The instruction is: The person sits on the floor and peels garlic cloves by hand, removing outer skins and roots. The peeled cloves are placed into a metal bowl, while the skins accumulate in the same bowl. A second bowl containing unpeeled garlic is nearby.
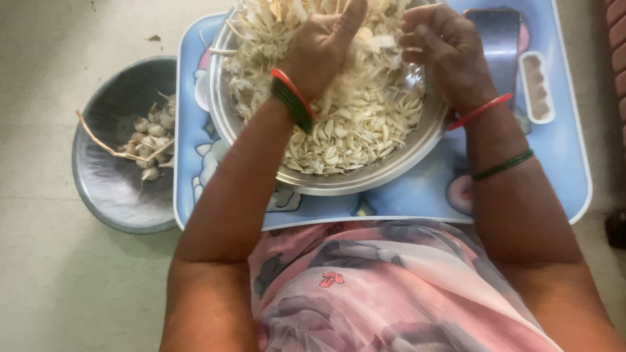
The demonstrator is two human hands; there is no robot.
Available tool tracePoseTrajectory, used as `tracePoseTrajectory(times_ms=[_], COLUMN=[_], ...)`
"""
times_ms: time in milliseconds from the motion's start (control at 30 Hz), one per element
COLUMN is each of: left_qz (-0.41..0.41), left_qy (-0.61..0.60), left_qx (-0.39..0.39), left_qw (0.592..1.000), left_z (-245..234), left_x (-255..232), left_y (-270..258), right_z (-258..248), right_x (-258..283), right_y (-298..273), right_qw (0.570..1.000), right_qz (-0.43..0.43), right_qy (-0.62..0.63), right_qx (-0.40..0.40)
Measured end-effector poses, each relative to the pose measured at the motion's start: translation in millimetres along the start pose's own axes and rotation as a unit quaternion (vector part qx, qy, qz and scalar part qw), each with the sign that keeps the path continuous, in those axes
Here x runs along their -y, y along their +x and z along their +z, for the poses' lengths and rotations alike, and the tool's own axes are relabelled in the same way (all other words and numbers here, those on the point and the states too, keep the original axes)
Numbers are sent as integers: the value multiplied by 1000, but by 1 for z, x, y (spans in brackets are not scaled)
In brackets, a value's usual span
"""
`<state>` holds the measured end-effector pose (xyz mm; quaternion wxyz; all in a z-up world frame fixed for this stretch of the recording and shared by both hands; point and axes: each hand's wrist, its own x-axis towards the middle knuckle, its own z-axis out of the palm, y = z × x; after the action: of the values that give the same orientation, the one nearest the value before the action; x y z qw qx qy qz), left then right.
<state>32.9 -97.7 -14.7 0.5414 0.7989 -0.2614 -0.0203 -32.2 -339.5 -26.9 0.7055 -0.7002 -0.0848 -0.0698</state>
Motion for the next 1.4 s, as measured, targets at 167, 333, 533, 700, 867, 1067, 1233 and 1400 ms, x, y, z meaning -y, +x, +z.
tracePoseTrajectory(times_ms=[167,333,533,700,867,1067,1233,1400], left_qz=[110,-68,-132,0,-35,-48,-38,-120], left_qy=[251,412,451,468,412,469,424,437], left_qx=[76,128,189,167,157,141,148,237], left_qw=[959,899,862,868,897,871,893,860], left_z=[-45,-43,11,34,32,11,-27,-83], left_x=[-40,-86,-93,-50,-15,-30,-77,-105], left_y=[-15,-55,-50,-46,-40,-27,-35,-66], right_z=[4,16,18,17,14,12,11,19], right_x=[1,4,10,8,2,-3,2,11], right_y=[-3,-2,-3,-3,-1,-1,-1,-3], right_qw=[995,944,900,949,949,963,966,956], right_qz=[-42,-44,-126,47,-62,-1,18,9], right_qy=[-87,-320,-384,-295,-293,-256,-244,-280], right_qx=[4,69,166,98,100,85,83,90])
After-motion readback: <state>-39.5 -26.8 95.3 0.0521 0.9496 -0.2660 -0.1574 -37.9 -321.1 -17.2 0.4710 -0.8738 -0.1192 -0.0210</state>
